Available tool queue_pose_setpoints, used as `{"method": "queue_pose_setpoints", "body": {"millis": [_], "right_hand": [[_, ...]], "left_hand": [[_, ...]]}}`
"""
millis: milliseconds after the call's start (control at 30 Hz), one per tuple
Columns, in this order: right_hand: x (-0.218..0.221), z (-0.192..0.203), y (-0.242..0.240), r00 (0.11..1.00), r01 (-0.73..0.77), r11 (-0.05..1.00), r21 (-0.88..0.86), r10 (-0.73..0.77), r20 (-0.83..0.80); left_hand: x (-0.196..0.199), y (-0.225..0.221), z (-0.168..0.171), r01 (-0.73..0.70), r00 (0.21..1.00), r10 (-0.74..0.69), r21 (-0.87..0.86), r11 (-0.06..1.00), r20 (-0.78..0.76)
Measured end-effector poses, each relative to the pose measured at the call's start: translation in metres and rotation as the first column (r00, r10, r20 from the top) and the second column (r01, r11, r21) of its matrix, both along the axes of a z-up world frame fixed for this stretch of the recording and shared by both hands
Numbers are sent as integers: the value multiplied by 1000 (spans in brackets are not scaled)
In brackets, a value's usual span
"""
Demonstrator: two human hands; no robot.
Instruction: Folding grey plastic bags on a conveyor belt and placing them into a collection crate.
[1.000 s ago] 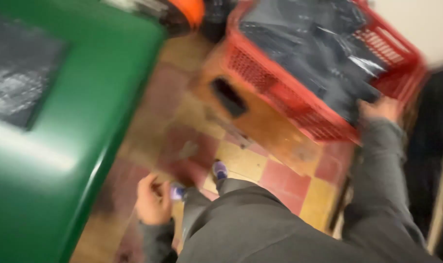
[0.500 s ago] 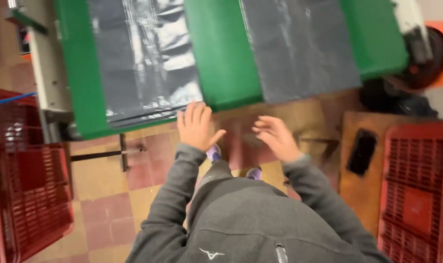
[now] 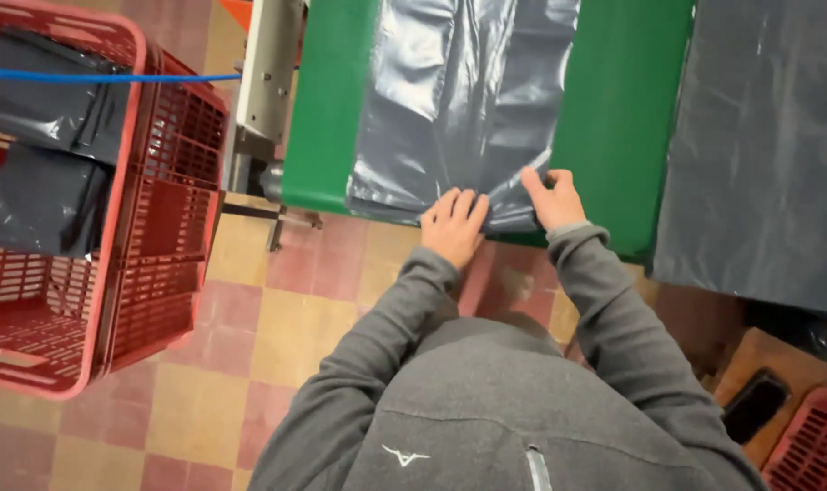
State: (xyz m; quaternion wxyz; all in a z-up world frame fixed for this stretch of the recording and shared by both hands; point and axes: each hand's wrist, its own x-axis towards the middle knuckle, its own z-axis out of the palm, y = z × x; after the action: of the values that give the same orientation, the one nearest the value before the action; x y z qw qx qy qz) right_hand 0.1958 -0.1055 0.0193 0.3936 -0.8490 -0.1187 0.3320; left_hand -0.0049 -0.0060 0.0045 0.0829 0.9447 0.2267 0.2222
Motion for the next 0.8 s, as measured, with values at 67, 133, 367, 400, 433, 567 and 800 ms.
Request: {"method": "queue_pose_setpoints", "body": {"millis": [67, 133, 367, 400, 433, 567, 800], "right_hand": [[4, -1, 6, 968, -76, 990, -122, 103, 229], [4, -3, 1, 972, -216, 959, -183, 229, 55], [-22, 25, -7, 966, 241, 956, 169, -220, -132], [-20, 44, -3, 912, 316, 943, 107, -271, -308], [-18, 64, 1, 822, 379, 925, 34, -320, -471], [11, -19, -22, 995, -61, 990, 126, 71, -75], [-1, 67, -60, 987, -145, 976, 161, 132, 94]], "left_hand": [[1, 4, 4, 26, 999, -25, -10, 1000, 20], [1, 4, -1, 29, 998, -29, -4, 1000, 54], [-3, 4, -9, 106, 977, -93, -58, 993, 190], [-4, 3, -6, 152, 974, -137, -70, 986, 182], [-5, 3, -3, 198, 968, -182, -82, 977, 173], [-6, 8, 48, 277, 957, -264, -108, 955, 118], [-48, 45, 92, 9, 1000, -8, -13, 1000, 23]]}}
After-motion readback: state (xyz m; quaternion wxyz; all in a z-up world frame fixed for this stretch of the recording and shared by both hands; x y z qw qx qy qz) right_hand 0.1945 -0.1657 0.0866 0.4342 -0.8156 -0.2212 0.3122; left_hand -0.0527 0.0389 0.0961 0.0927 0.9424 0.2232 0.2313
